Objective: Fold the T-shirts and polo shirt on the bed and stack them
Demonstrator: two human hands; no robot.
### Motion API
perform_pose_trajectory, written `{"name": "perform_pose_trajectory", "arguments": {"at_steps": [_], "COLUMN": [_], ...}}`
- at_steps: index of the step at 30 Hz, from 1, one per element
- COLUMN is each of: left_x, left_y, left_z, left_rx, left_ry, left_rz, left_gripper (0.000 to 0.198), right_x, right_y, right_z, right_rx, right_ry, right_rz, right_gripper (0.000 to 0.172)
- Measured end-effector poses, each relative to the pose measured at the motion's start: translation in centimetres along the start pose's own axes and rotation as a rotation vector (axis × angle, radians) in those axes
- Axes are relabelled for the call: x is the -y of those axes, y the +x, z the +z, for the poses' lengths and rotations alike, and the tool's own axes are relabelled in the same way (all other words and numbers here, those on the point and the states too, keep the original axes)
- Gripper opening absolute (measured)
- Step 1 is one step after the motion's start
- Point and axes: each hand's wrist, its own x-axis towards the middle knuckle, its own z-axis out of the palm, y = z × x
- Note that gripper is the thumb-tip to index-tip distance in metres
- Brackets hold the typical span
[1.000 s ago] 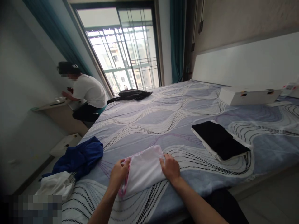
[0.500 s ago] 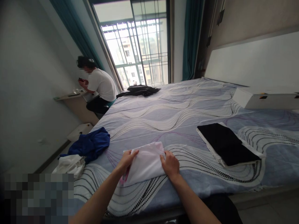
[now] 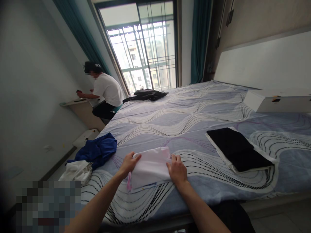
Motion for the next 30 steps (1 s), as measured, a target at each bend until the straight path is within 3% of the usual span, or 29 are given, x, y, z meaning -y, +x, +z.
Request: {"name": "perform_pose_trajectory", "arguments": {"at_steps": [4, 9, 12, 15, 19, 21, 24, 27, 30], "left_x": [-0.7, -0.2, 0.9, 2.0, 1.9, 1.0, 0.1, 0.4, 1.3], "left_y": [0.7, 0.0, -1.8, -4.5, -7.6, -8.1, -7.4, -5.6, -4.3], "left_z": [-2.0, -2.7, -2.3, -1.4, 0.4, 1.2, 1.8, 1.6, 1.0], "left_rx": [-0.086, -0.020, -0.004, -0.062, -0.243, -0.338, -0.343, -0.239, -0.156], "left_ry": [0.147, 0.150, 0.104, 0.084, 0.148, 0.149, 0.145, 0.187, 0.211], "left_rz": [-0.020, -0.152, -0.206, -0.225, -0.112, -0.023, -0.002, -0.064, -0.099], "left_gripper": [0.022, 0.031, 0.037, 0.039, 0.034, 0.034, 0.034, 0.031, 0.035], "right_x": [1.0, 1.4, 1.0, 0.3, -0.3, -0.1, 0.3, 0.2, -0.4], "right_y": [-0.5, -0.4, -0.2, 0.3, 1.1, 1.0, -0.4, -1.9, -2.3], "right_z": [0.6, 1.0, 0.7, 0.5, -0.1, -0.8, -1.9, -2.6, -2.8], "right_rx": [-0.049, 0.001, 0.013, 0.033, 0.120, 0.070, -0.042, 0.034, 0.108], "right_ry": [-0.027, -0.017, 0.057, 0.129, 0.171, 0.168, 0.165, 0.137, 0.073], "right_rz": [-0.145, -0.119, -0.084, 0.012, 0.073, 0.060, -0.160, -0.483, -0.542], "right_gripper": [0.051, 0.050, 0.050, 0.045, 0.036, 0.035, 0.036, 0.037, 0.013]}}
